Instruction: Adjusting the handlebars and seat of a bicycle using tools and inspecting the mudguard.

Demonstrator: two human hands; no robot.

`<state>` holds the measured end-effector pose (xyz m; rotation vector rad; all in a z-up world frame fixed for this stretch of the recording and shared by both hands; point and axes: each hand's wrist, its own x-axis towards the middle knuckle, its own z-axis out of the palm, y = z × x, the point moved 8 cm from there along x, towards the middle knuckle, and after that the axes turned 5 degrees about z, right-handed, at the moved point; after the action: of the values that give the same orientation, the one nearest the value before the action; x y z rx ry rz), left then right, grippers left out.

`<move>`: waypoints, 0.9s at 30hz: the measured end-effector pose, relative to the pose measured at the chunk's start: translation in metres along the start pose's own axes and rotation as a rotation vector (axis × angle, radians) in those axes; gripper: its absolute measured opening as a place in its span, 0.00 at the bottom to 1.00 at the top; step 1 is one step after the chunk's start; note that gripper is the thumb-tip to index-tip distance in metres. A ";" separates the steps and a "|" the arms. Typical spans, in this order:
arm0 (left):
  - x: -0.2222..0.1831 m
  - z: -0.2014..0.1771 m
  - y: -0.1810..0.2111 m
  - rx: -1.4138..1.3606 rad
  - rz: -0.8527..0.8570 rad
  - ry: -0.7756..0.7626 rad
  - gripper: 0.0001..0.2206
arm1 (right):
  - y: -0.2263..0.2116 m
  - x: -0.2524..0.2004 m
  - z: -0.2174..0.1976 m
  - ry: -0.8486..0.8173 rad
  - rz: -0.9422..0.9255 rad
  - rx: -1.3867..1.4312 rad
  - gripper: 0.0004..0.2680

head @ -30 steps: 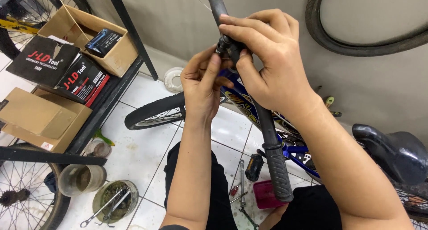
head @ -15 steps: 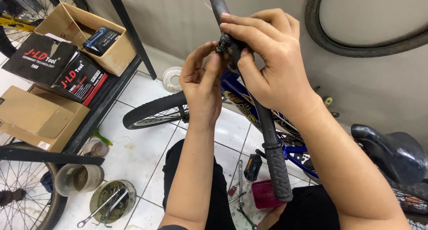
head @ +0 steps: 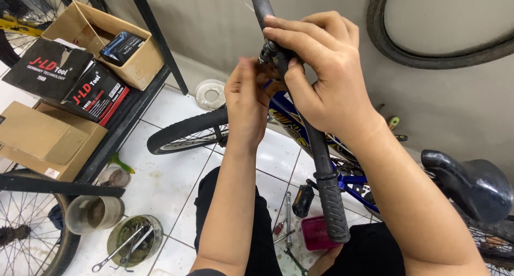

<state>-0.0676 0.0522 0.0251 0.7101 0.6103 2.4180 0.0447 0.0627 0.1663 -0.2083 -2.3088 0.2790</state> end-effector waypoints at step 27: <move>0.004 0.016 0.003 -0.024 0.030 -0.263 0.11 | 0.001 0.000 -0.001 -0.004 0.003 -0.012 0.14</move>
<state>-0.0623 0.0564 0.0404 1.0129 0.4660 2.3021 0.0451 0.0639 0.1668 -0.2169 -2.3146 0.2676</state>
